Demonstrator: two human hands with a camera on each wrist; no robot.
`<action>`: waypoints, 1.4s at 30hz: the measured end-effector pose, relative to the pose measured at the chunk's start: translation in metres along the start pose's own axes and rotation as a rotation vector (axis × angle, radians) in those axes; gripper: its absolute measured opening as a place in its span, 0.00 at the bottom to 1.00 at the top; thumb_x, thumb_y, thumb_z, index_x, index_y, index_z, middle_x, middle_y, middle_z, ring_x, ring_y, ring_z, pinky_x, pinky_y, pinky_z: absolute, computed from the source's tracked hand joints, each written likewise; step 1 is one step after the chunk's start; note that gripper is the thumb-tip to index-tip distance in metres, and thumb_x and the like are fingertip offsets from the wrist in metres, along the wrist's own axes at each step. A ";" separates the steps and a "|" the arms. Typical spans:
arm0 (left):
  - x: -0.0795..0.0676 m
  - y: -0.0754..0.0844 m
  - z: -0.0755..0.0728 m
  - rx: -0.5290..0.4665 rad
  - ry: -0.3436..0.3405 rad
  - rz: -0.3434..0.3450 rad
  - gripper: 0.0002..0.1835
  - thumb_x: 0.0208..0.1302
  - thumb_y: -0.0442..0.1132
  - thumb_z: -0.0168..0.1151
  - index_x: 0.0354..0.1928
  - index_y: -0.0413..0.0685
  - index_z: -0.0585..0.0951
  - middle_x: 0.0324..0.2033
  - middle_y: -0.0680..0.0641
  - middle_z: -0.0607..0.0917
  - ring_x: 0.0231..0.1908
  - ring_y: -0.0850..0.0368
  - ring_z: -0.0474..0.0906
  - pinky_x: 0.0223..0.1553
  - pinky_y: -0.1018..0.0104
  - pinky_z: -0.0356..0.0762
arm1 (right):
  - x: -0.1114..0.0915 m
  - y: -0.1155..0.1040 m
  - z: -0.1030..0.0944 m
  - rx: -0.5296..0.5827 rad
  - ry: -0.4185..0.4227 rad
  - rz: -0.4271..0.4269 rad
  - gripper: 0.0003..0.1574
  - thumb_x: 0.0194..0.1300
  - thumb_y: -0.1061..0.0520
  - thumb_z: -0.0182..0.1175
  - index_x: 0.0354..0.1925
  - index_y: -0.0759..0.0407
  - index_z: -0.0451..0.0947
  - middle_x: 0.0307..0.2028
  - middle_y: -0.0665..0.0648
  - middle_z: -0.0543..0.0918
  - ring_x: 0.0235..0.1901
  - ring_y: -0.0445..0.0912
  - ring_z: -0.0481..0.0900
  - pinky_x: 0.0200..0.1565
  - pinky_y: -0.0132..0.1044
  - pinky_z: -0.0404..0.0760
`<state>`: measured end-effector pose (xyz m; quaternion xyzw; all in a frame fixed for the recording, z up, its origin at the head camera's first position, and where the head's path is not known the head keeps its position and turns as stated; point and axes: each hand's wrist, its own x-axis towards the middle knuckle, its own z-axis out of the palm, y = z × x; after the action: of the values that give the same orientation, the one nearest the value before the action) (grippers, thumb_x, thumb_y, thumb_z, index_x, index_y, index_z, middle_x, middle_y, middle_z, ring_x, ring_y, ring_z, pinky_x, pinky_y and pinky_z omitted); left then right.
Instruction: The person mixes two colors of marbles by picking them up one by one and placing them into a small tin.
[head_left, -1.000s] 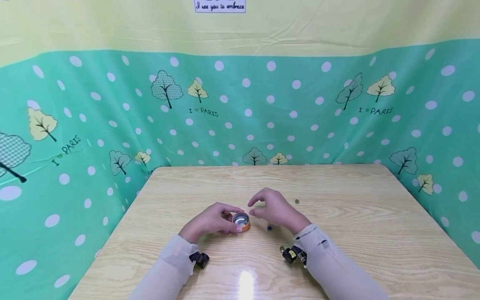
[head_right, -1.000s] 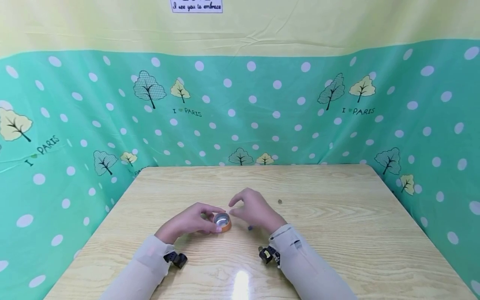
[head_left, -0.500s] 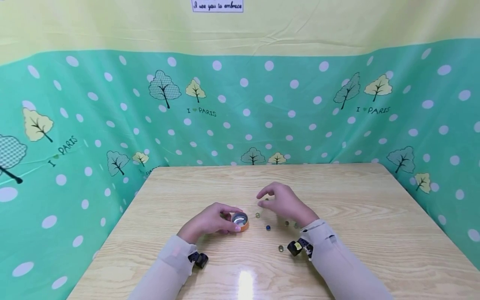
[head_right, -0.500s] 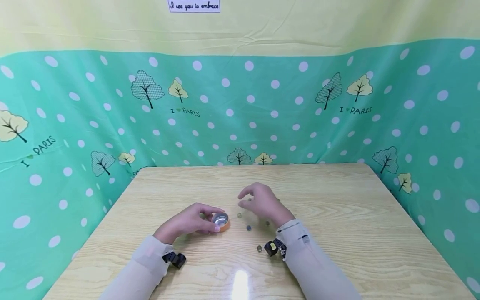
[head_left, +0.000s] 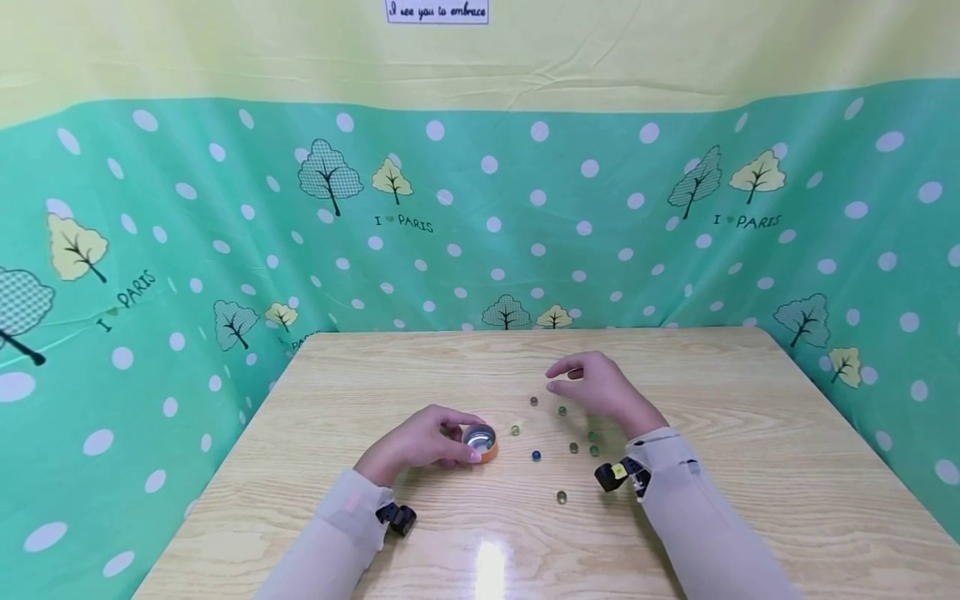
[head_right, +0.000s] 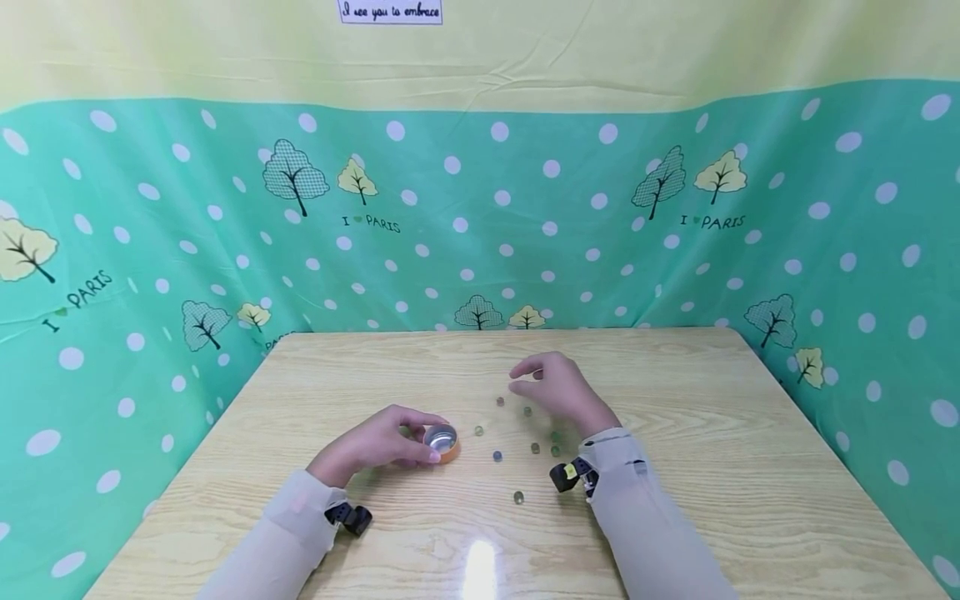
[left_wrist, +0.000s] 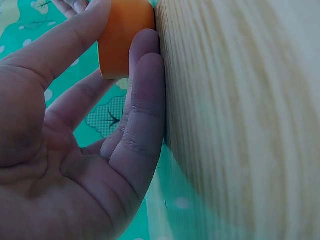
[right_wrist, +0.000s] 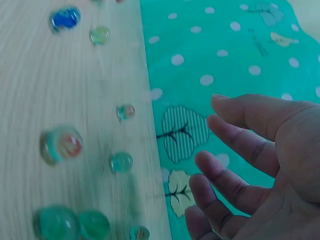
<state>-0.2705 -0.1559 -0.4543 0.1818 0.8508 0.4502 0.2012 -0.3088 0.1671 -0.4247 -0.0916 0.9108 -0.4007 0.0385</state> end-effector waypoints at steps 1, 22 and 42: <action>0.000 0.000 0.000 0.001 -0.001 0.001 0.30 0.57 0.46 0.80 0.63 0.55 0.84 0.31 0.47 0.84 0.25 0.54 0.82 0.29 0.62 0.80 | 0.000 0.002 -0.003 0.004 0.002 0.001 0.13 0.68 0.46 0.69 0.50 0.44 0.88 0.61 0.55 0.82 0.62 0.57 0.77 0.60 0.55 0.78; 0.000 -0.001 0.000 0.000 -0.008 0.004 0.31 0.58 0.46 0.79 0.65 0.53 0.83 0.32 0.46 0.84 0.25 0.54 0.83 0.30 0.62 0.80 | 0.004 0.054 -0.028 -0.047 -0.087 0.122 0.18 0.69 0.46 0.69 0.51 0.54 0.87 0.51 0.57 0.85 0.48 0.51 0.78 0.47 0.44 0.77; 0.000 -0.001 0.000 -0.010 -0.003 -0.003 0.31 0.58 0.46 0.80 0.65 0.54 0.83 0.32 0.46 0.85 0.26 0.53 0.83 0.30 0.62 0.80 | 0.004 0.070 -0.027 -0.031 -0.099 0.148 0.14 0.59 0.53 0.77 0.45 0.51 0.90 0.47 0.53 0.88 0.45 0.49 0.79 0.47 0.42 0.77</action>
<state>-0.2706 -0.1559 -0.4552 0.1803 0.8485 0.4537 0.2042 -0.3258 0.2322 -0.4580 -0.0442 0.9181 -0.3777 0.1116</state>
